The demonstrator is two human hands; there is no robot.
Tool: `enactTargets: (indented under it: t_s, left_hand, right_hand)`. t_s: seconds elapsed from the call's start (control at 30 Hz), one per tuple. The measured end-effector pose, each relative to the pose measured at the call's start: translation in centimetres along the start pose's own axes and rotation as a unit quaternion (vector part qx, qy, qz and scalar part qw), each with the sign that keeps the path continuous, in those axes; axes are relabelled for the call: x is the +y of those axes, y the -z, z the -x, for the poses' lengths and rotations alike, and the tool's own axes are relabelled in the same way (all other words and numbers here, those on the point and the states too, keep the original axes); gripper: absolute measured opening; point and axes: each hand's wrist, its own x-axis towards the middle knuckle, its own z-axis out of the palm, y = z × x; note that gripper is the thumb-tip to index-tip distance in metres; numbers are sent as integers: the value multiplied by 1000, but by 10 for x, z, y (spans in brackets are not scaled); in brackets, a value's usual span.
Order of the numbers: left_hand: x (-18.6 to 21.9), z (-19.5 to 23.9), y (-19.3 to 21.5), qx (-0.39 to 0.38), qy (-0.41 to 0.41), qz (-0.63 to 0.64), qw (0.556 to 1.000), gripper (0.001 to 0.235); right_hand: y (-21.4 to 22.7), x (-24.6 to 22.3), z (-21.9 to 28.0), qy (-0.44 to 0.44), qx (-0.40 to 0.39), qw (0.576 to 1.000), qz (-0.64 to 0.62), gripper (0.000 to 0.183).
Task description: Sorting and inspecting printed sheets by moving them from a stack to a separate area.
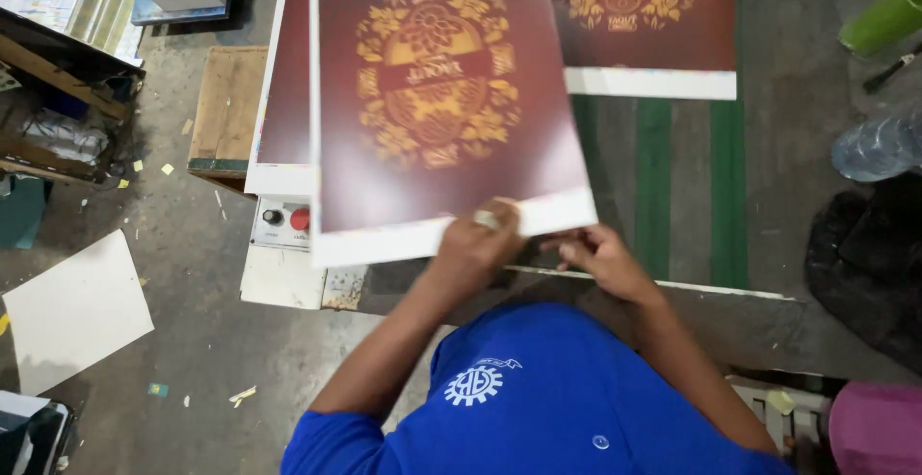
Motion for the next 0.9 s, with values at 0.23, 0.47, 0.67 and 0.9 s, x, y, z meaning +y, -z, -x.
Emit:
enactTargets:
  t_s: [0.23,0.47,0.67,0.9]
  left_hand:
    - [12,-19,9,-11,-46,38,998,55]
    - [-78,5,31,-86,106,-85,987,64]
    - [-104,11,41,-131,100,-139,977,82]
    - [-114,-3,57,-192,125,-82,970,69]
  right_hand:
    - [8,-7,28,-2,105,975,-195,39]
    - [94,25,92,114,295,924,-215,28]
    - [135,43,142,124,337,911,-203,30]
    - [153,65,152,112,358,904,-202,28]
